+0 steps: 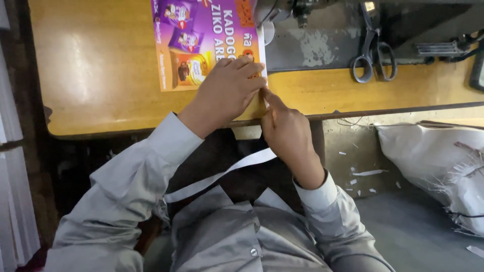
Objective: The person uses a Singer sewing machine to stitch a white strip of material onto the edges of various printed sachets. They handle multiple sachets, including brands like Zesto and KADOGO, feeding them through the machine one by one to attach the strip.
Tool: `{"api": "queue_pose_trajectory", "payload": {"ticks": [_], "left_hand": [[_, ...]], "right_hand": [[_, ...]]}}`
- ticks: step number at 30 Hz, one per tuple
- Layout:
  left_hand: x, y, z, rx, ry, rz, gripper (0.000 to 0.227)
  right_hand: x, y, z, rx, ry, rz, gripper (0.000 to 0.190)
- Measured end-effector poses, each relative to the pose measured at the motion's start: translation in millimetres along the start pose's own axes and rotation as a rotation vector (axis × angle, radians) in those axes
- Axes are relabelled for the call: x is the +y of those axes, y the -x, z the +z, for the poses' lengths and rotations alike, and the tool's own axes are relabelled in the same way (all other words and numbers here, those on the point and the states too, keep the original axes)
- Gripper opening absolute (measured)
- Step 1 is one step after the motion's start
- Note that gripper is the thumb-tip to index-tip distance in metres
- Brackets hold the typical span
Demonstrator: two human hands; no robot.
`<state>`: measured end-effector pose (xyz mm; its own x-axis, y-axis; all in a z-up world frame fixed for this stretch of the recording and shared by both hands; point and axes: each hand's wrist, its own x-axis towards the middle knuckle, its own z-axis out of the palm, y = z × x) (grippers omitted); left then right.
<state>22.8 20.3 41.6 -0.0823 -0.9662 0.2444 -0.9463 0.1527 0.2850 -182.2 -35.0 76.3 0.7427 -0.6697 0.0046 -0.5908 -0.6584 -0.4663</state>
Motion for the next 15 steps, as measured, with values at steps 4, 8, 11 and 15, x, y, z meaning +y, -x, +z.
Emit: {"api": "queue_pose_trajectory", "payload": {"ticks": [4,8,11,15], "left_hand": [[-8,-8,-2,0.000,-0.015,-0.028,0.028],[-16,-13,0,0.046,0.009,-0.059,0.026],[-22,-19,3,0.066,0.017,-0.087,0.025],[-34,-20,17,0.091,0.078,-0.144,0.022]], "right_hand": [[-2,-16,-3,0.002,0.038,-0.006,0.050],[-6,-32,-6,-0.027,0.025,0.029,0.049],[-3,-44,4,-0.036,0.039,0.059,0.048],[1,-54,9,-0.037,0.061,0.096,0.045]]}}
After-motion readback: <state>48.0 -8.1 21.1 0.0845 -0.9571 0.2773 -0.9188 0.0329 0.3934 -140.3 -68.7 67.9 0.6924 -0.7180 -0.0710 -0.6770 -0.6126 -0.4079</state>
